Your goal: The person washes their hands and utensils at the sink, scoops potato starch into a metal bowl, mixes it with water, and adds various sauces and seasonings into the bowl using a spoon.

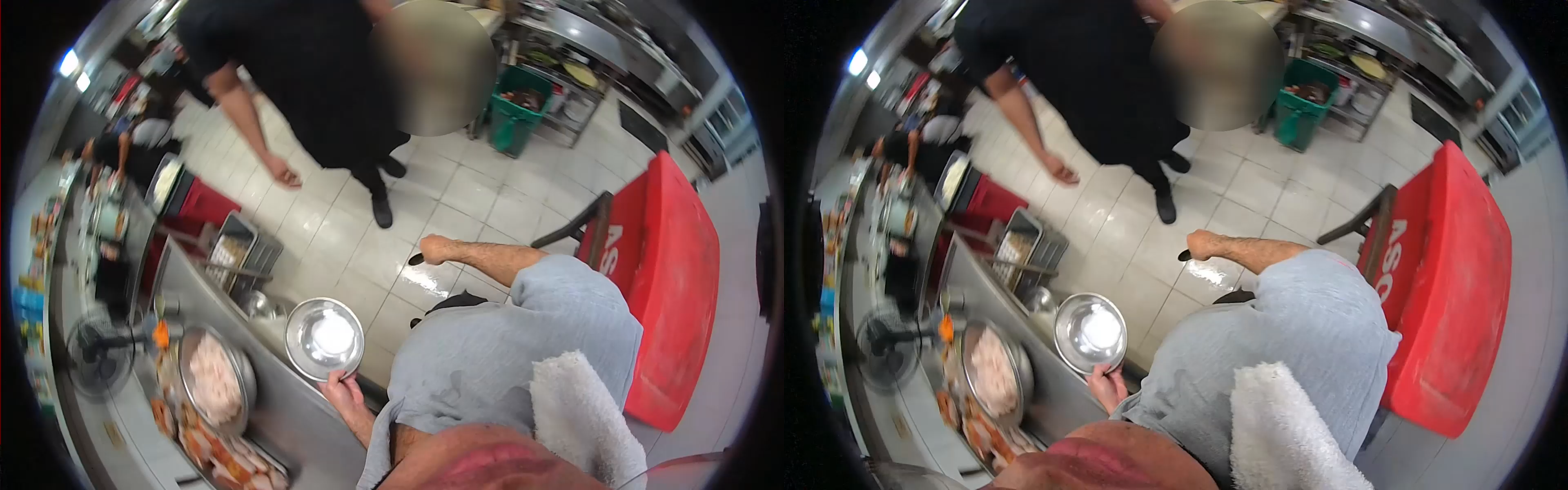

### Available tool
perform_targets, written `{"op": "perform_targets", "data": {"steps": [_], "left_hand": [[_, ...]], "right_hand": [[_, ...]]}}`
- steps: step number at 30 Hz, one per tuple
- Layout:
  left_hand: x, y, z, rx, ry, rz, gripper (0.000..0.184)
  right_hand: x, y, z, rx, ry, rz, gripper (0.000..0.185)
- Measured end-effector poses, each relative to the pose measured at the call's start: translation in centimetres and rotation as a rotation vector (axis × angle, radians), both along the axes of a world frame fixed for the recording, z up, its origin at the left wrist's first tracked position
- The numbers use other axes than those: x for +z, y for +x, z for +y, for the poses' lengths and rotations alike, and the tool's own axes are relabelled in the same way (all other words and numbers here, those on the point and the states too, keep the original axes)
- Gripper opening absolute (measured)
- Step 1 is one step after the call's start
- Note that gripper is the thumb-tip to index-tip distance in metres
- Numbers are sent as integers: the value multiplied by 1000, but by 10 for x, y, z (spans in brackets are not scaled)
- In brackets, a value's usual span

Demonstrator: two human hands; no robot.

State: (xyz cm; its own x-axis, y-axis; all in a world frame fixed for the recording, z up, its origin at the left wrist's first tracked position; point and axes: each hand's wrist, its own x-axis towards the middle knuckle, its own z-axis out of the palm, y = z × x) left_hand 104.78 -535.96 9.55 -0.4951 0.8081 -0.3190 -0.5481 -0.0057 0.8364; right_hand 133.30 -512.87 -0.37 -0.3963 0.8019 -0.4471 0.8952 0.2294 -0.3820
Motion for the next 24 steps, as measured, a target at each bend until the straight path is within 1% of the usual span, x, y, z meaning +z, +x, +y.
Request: {"op": "perform_targets", "data": {"steps": [1, 3, 4, 6, 7, 9, 10, 11, 13, 15, 16, 17, 19, 23, 24], "left_hand": [[0, 6, 25, -49, -2, -1, 69], [-2, 14, 68, -182, -15, 1, 70], [-3, 17, 87, -225, -13, 0, 70], [-8, 30, 130, -443, -46, -29, 70], [-14, 39, 150, -484, -38, -33, 70], [-23, 61, 187, -669, -72, -13, 71], [-18, 79, 202, -751, -49, -2, 70], [-16, 98, 217, -779, -43, 0, 70], [-13, 137, 243, -916, -73, -10, 69], [-14, 182, 269, -992, -67, 5, 68], [-13, 206, 281, -1041, -75, 12, 68], [-12, 229, 291, -1088, -88, 23, 68], [-13, 277, 311, -1111, -83, 13, 69], [-6, 374, 346, -1241, -100, -57, 69], [-4, 397, 356, -1281, -94, -66, 69]], "right_hand": [[0, 24, 2, -45, 42, -14, 18], [-8, 73, 1, -351, -89, -4, 16], [-3, 97, -8, -472, -90, 0, 15], [15, 141, -30, -693, -88, -4, 15], [19, 159, -42, -790, -90, -10, 15], [9, 193, -63, -1005, -92, 31, 27], [-2, 211, -71, -1035, -87, 34, 27], [-14, 229, -75, -1079, -118, 62, 24], [-29, 261, -81, -1142, -138, 94, 22], [-37, 291, -81, -1518, -90, 813, 12], [-40, 308, -78, -1541, -71, 972, 7], [-42, 322, -73, -1555, -63, 977, 7], [-41, 348, -61, -1374, 16, 564, 17], [2, 387, -41, -1494, -45, 578, 16], [23, 394, -37, -1506, -39, 632, 10]]}}
